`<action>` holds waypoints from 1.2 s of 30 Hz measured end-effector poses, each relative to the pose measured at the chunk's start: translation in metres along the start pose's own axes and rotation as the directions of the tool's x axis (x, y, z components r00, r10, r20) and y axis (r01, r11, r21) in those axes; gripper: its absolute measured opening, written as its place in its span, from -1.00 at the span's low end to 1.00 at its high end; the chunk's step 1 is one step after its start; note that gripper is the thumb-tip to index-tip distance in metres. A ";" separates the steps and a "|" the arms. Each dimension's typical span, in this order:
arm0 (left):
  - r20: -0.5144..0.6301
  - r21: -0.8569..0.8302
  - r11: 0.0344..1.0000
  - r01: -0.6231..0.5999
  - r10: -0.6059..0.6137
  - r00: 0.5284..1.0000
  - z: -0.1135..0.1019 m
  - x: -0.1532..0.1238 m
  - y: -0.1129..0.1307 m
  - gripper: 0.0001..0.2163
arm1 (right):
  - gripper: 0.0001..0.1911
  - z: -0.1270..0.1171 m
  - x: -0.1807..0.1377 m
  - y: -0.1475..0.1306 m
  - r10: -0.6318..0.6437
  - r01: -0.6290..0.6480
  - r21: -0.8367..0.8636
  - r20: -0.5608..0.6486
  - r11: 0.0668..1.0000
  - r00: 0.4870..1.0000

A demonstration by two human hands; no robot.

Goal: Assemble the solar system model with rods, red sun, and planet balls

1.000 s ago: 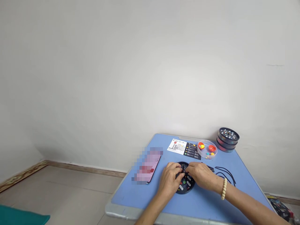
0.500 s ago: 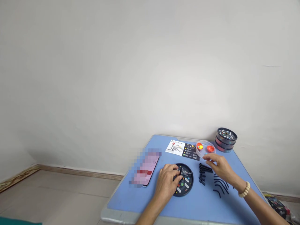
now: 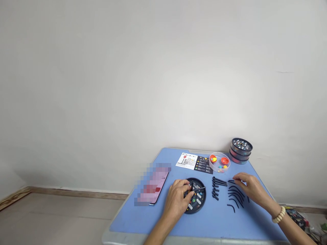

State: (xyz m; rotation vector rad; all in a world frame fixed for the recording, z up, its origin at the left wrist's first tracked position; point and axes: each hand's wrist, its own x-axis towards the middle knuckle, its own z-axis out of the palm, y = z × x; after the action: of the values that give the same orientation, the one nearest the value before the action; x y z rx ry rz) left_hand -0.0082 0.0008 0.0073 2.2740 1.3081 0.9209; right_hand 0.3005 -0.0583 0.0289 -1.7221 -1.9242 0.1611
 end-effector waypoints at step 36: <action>0.083 -0.077 0.994 0.073 -0.066 0.994 0.005 0.010 0.009 -0.89 | -0.70 0.005 0.011 -0.002 0.170 -0.069 -0.532 0.143 0.844 0.975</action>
State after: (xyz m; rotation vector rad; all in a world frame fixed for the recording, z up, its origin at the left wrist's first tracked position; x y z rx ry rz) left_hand 0.0043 0.0050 0.0130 2.1676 1.2842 0.8341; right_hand 0.2963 -0.0466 0.0289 -2.2543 -2.1291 -0.1896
